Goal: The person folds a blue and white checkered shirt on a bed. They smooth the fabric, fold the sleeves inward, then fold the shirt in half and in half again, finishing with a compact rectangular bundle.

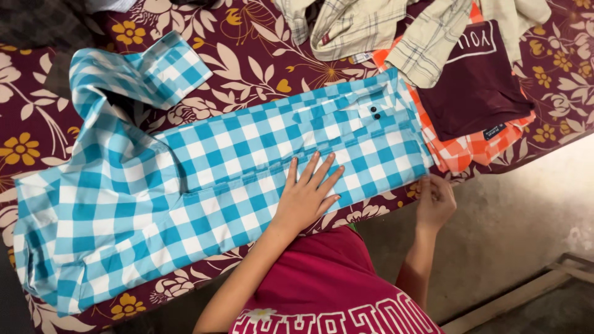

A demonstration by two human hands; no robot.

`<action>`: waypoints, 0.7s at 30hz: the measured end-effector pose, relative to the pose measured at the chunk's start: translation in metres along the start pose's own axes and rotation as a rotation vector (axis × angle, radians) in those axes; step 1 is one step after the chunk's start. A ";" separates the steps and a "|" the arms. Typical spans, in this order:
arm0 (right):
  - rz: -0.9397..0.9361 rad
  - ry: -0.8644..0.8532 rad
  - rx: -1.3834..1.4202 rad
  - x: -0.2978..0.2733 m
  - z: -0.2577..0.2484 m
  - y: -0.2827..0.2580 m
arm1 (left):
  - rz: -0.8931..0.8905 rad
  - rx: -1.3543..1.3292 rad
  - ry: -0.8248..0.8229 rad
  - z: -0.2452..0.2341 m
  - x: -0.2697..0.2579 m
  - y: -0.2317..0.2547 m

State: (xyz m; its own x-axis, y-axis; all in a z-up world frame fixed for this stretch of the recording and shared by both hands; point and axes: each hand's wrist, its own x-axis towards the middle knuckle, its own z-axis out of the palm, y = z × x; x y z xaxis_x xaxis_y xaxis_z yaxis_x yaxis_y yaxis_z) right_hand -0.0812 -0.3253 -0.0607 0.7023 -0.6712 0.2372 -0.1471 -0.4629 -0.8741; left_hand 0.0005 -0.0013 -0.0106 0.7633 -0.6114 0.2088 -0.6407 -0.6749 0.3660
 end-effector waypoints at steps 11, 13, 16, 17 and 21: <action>-0.228 -0.277 -0.638 0.029 -0.022 -0.059 | -0.010 0.019 0.023 0.000 -0.001 -0.001; -0.207 -0.172 -0.712 0.023 -0.020 -0.086 | -0.011 0.017 0.022 0.003 -0.003 0.001; -0.211 -0.057 -0.623 0.017 0.001 -0.125 | -0.010 0.015 0.027 0.002 -0.004 0.000; -0.215 -0.029 -0.564 0.015 0.010 -0.136 | -0.009 0.012 0.027 0.001 -0.004 0.000; -0.326 -0.236 -0.262 0.002 0.051 -0.171 | -0.003 0.022 0.037 0.002 -0.003 -0.001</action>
State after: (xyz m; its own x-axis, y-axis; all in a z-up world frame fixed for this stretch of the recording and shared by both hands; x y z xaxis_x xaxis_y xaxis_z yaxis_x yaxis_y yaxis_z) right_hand -0.0187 -0.2180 0.0676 0.8754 -0.3310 0.3524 -0.0422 -0.7784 -0.6264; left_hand -0.0012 -0.0001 -0.0136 0.7677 -0.5938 0.2407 -0.6395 -0.6862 0.3467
